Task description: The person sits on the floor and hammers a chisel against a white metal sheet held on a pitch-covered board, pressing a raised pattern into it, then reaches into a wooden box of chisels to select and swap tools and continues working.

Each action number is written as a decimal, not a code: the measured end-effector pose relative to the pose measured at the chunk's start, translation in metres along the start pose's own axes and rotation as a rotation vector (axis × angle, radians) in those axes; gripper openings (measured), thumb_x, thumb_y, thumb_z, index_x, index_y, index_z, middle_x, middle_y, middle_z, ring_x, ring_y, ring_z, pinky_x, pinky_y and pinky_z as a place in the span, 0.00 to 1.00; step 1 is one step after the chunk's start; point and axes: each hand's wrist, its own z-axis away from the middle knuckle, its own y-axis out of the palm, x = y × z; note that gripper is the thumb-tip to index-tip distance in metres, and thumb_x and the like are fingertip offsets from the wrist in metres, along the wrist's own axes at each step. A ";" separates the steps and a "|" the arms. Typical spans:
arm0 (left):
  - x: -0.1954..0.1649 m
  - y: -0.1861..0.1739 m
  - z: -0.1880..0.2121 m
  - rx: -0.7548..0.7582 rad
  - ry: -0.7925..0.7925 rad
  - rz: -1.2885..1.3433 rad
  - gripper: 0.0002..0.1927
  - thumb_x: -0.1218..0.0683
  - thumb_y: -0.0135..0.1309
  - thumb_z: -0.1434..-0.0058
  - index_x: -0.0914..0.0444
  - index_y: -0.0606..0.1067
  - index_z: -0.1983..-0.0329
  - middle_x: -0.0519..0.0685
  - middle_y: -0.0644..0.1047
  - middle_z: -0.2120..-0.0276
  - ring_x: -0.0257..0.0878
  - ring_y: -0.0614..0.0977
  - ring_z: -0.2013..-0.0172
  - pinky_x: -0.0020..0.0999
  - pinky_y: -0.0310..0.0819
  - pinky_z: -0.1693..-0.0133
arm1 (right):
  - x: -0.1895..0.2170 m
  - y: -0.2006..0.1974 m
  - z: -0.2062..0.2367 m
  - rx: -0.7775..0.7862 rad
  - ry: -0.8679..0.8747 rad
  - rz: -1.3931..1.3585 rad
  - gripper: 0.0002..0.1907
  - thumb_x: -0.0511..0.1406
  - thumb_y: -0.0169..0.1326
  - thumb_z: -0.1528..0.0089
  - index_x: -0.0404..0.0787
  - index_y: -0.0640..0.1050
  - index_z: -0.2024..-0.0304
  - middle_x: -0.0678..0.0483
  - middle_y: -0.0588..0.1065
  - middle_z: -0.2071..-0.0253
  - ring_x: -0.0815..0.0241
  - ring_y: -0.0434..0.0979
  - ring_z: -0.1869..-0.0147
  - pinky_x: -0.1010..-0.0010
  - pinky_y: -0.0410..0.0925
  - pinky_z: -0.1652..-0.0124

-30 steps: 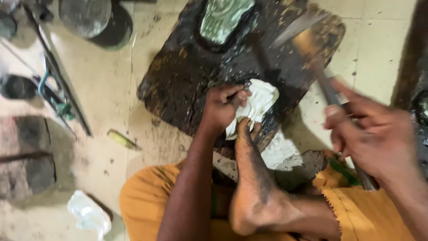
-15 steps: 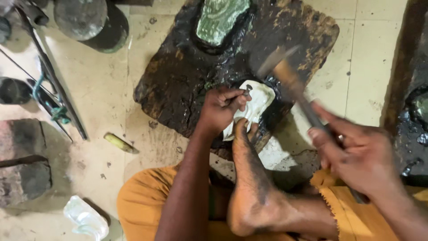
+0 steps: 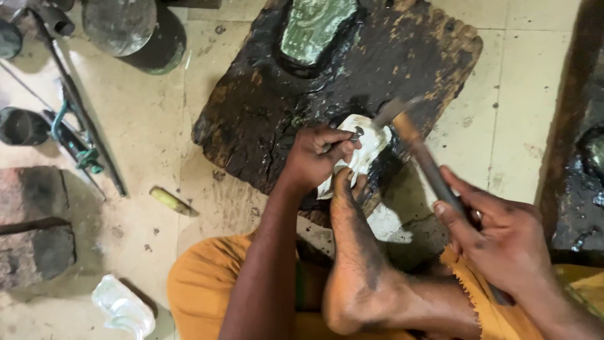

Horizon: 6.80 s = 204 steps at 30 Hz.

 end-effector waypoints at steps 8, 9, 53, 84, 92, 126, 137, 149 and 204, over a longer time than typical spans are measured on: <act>0.009 0.004 0.000 -0.008 0.112 0.070 0.08 0.56 0.62 0.36 0.66 0.82 0.58 0.53 0.84 0.63 0.41 0.86 0.62 0.34 0.81 0.57 | -0.016 0.004 0.018 -0.069 0.046 0.034 0.27 0.30 0.60 0.36 0.36 0.76 0.33 0.53 0.81 0.73 0.73 0.75 0.79 0.78 0.69 0.77; 0.009 0.003 0.001 0.005 0.107 0.029 0.08 0.56 0.63 0.37 0.66 0.82 0.58 0.53 0.84 0.64 0.41 0.86 0.63 0.34 0.80 0.59 | -0.015 0.006 0.021 -0.100 0.042 0.027 0.26 0.30 0.60 0.35 0.36 0.75 0.34 0.54 0.81 0.73 0.73 0.75 0.79 0.79 0.69 0.77; 0.009 -0.001 0.006 -0.204 -0.123 0.122 0.07 0.65 0.57 0.32 0.72 0.79 0.67 0.52 0.82 0.63 0.37 0.81 0.60 0.31 0.75 0.54 | 0.028 -0.017 -0.077 -0.003 0.086 0.040 0.27 0.35 0.54 0.30 0.39 0.71 0.28 0.47 0.77 0.68 0.69 0.71 0.77 0.74 0.65 0.79; 0.002 0.005 0.002 -0.051 -0.092 0.238 0.05 0.64 0.58 0.35 0.72 0.80 0.58 0.52 0.83 0.66 0.34 0.83 0.66 0.31 0.80 0.61 | 0.010 -0.009 -0.015 0.079 0.213 -0.027 0.29 0.27 0.59 0.36 0.41 0.76 0.31 0.50 0.78 0.73 0.69 0.72 0.79 0.75 0.67 0.80; 0.006 0.006 0.003 -0.032 -0.210 0.323 0.06 0.65 0.58 0.36 0.72 0.80 0.57 0.52 0.84 0.66 0.33 0.84 0.67 0.32 0.81 0.61 | 0.003 -0.002 0.005 -0.043 -0.023 -0.109 0.25 0.27 0.56 0.36 0.36 0.73 0.35 0.52 0.80 0.66 0.72 0.75 0.76 0.79 0.70 0.80; -0.005 -0.005 -0.004 0.149 0.166 -0.207 0.08 0.52 0.65 0.40 0.60 0.85 0.61 0.49 0.84 0.69 0.42 0.85 0.69 0.39 0.75 0.62 | 0.000 0.025 0.055 -0.181 0.168 -0.080 0.27 0.26 0.57 0.36 0.33 0.74 0.34 0.51 0.78 0.70 0.69 0.72 0.76 0.79 0.67 0.76; -0.014 -0.006 -0.005 0.235 -0.004 0.019 0.05 0.57 0.63 0.39 0.63 0.83 0.61 0.48 0.85 0.70 0.36 0.88 0.69 0.30 0.81 0.64 | 0.000 0.039 0.074 -0.134 -0.017 0.049 0.25 0.25 0.59 0.39 0.31 0.75 0.38 0.52 0.77 0.74 0.70 0.74 0.79 0.79 0.67 0.78; -0.024 -0.010 -0.008 0.245 0.029 -0.107 0.09 0.57 0.66 0.44 0.64 0.84 0.62 0.52 0.85 0.68 0.35 0.87 0.70 0.27 0.78 0.64 | -0.008 0.053 0.087 -0.320 0.059 -0.153 0.25 0.26 0.55 0.33 0.31 0.72 0.33 0.50 0.77 0.69 0.69 0.71 0.75 0.78 0.67 0.73; -0.053 -0.063 0.020 -0.535 -0.113 -0.051 0.09 0.57 0.62 0.37 0.64 0.82 0.56 0.56 0.84 0.65 0.41 0.85 0.66 0.32 0.78 0.63 | -0.017 0.008 0.056 -0.279 0.171 -0.176 0.26 0.27 0.52 0.31 0.32 0.70 0.30 0.47 0.78 0.69 0.65 0.74 0.77 0.75 0.67 0.78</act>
